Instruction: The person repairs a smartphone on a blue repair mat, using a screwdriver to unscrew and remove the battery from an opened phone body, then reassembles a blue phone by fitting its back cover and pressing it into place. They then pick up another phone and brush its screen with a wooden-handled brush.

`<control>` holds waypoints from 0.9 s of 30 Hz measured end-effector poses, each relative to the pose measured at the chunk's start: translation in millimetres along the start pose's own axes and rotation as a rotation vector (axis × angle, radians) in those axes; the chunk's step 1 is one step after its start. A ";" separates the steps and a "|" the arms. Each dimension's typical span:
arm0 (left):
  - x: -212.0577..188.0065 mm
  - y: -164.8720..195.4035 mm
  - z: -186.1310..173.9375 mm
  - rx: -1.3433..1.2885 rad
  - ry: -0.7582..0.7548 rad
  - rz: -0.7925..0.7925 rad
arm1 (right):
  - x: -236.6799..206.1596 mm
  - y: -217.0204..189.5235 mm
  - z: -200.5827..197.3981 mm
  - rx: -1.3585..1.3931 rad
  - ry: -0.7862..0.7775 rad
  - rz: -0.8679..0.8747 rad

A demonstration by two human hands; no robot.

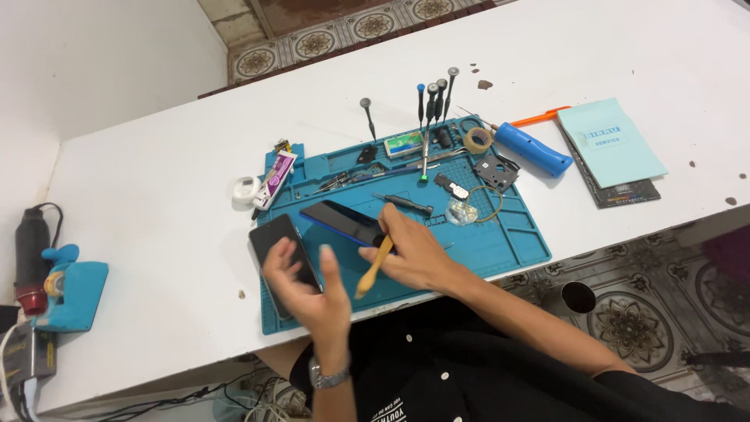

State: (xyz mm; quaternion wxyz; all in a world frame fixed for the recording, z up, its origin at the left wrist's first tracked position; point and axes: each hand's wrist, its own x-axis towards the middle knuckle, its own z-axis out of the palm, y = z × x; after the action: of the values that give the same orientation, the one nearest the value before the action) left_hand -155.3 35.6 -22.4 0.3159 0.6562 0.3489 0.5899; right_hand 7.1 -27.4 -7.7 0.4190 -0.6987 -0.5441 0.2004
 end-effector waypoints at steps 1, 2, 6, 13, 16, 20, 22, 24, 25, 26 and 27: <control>-3.6 3.3 9.8 -0.187 -0.073 -0.067 | -0.8 0.5 -3.6 0.097 0.000 -0.005; -6.0 6.3 18.9 -0.373 -0.147 -0.137 | -2.0 0.2 -6.2 0.195 0.000 -0.010; 0.1 14.1 37.1 -0.960 -0.397 -0.600 | -11.8 -3.7 -12.1 0.197 -0.077 -0.095; 3.4 19.7 32.8 -1.078 -0.314 -0.704 | -10.7 -4.0 -42.3 0.079 0.098 0.038; 0.4 11.5 29.4 -1.102 -0.235 -0.764 | -5.8 -2.1 -62.5 -0.244 -0.050 0.248; -6.1 0.2 23.9 -1.254 -0.234 -0.812 | -10.0 -3.8 -66.1 -0.164 -0.078 -0.015; -7.8 -1.3 21.9 -1.309 -0.263 -0.835 | -13.2 -5.3 -59.2 -0.194 -0.035 -0.177; -5.8 0.3 22.7 -1.341 -0.304 -0.839 | -7.4 -6.6 -52.7 -0.207 -0.007 -0.260; -3.3 0.7 23.0 -1.314 -0.320 -0.853 | -3.6 -7.1 -50.2 -0.206 -0.009 -0.254; -2.7 1.1 23.3 -1.288 -0.335 -0.872 | -0.6 -7.1 -48.2 -0.208 -0.012 -0.244; -2.8 1.1 22.9 -1.264 -0.350 -0.894 | 2.1 -6.7 -46.5 -0.183 -0.004 -0.194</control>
State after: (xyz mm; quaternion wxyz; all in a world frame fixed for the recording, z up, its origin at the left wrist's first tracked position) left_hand -132.6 32.5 -25.4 0.8858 0.2333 0.1235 0.3817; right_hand 38.0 -42.1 24.5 0.3697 -0.6777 -0.6260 0.1099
